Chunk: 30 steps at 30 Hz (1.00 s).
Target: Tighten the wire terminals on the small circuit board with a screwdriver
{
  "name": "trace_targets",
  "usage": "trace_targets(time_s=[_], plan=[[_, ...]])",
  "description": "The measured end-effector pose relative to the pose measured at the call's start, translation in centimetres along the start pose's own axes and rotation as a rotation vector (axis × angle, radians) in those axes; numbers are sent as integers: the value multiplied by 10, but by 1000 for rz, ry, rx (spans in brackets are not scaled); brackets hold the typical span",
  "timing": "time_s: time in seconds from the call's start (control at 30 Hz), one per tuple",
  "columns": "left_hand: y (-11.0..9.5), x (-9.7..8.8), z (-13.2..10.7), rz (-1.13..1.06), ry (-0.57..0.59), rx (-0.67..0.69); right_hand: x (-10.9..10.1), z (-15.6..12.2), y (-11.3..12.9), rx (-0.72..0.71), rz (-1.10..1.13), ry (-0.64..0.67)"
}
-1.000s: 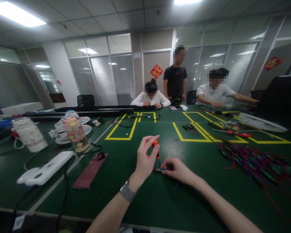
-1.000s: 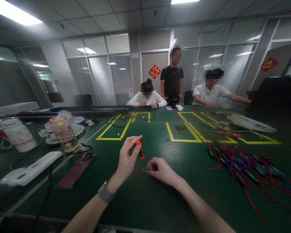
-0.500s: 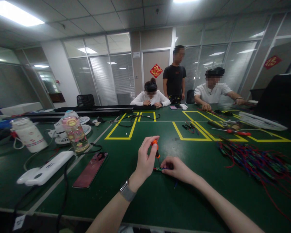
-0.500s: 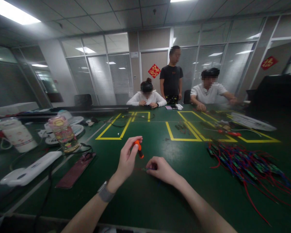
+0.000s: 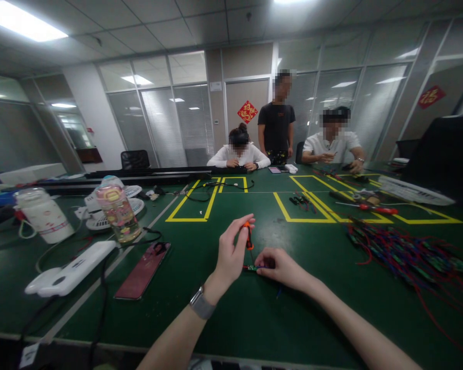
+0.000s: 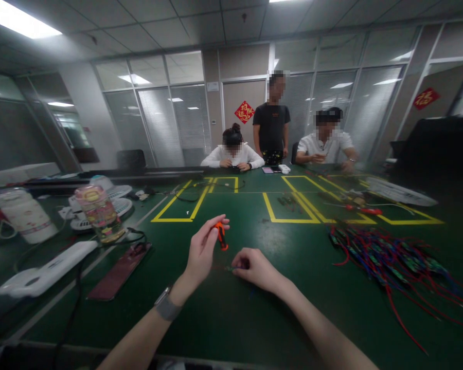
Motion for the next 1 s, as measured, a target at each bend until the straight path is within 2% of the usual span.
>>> trace_targets(time_s=[0.17,0.37,0.47,0.57,0.67,0.8,1.0], plan=[[2,-1,0,39,-50,-14,1,0,-1,3,19,4],[4,0,-1,-38,-16,-10,0,0,-1,-6,9,7],[-3,-2,-1,72,-19,36,0,0,-1,-8,10,4],[-12,-4,-2,215,-82,112,1,0,-2,-5,17,-4],[-14,-5,-3,260,-127,134,2,0,-4,-7,21,-7],[-13,-5,-4,209,-139,117,2,0,-5,-9,25,-2],[-10,-5,-2,78,-72,44,1,0,-5,-7,25,3]])
Point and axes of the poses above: each hand's wrist, its own z-axis towards the middle knuckle, its own x-axis out of the palm, y = z × x, the point moved 7 cm from there along z, towards the middle knuckle, and after that the axes turned 7 degrees about -x, right-handed, at the moved point
